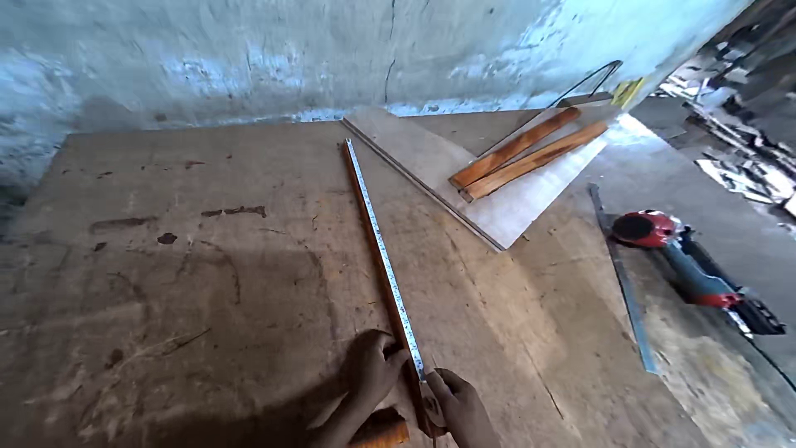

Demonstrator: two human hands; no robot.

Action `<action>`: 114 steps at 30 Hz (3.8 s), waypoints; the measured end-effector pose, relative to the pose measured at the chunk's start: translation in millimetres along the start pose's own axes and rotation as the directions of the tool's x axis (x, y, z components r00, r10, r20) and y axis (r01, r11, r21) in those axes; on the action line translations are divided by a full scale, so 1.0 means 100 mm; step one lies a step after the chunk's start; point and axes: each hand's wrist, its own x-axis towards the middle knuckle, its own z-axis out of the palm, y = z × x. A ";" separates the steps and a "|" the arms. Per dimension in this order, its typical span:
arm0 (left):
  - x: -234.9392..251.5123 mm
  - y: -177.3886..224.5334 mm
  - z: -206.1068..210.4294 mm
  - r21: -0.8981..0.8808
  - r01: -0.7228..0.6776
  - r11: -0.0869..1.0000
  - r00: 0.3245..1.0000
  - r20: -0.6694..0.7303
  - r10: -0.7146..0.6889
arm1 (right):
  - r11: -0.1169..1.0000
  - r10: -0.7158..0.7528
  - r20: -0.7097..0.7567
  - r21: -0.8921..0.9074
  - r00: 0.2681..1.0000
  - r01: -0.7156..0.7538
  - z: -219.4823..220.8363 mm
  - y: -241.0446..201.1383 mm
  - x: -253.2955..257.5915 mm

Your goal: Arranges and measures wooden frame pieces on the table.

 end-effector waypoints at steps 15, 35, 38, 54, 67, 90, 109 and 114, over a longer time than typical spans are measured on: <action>-0.06 0.05 0.03 -0.006 -0.076 0.997 0.997 -0.008 0.075 | 0.989 0.141 0.036 0.039 0.989 -0.142 -0.21 0.90 -0.65; -0.02 0.11 0.03 -0.036 -0.064 0.997 0.998 0.023 0.065 | 0.972 -0.012 -0.113 -0.236 0.994 -0.015 -0.10 1.06 -0.83; -0.02 0.12 0.03 -0.036 -0.072 0.997 0.997 0.019 0.073 | 0.973 -0.019 -0.093 -0.231 0.996 -0.003 -0.12 1.04 -0.84; -0.02 0.10 0.05 -0.049 -0.075 0.996 0.997 0.013 0.076 | 0.997 0.063 0.021 -0.035 0.998 -0.063 -0.17 1.04 -0.83; -1.02 -0.34 -0.55 0.350 -0.282 0.893 0.959 0.141 0.247 | 0.991 -0.132 -0.068 0.003 0.989 0.132 -0.52 0.98 -0.87; -2.18 -1.20 -0.28 0.636 -0.010 0.772 0.955 -0.223 0.196 | 0.725 -0.303 -0.231 -0.686 0.925 0.066 -1.23 1.47 -0.05; -2.70 -1.60 0.18 0.594 -0.113 0.796 0.846 -0.362 0.391 | 0.906 -0.246 0.226 -0.292 0.943 0.306 -0.13 0.72 0.11; -2.68 -1.56 0.16 0.580 -0.107 0.808 0.865 -0.346 0.364 | 0.910 -0.214 0.380 -0.257 0.900 0.325 -0.22 0.82 0.00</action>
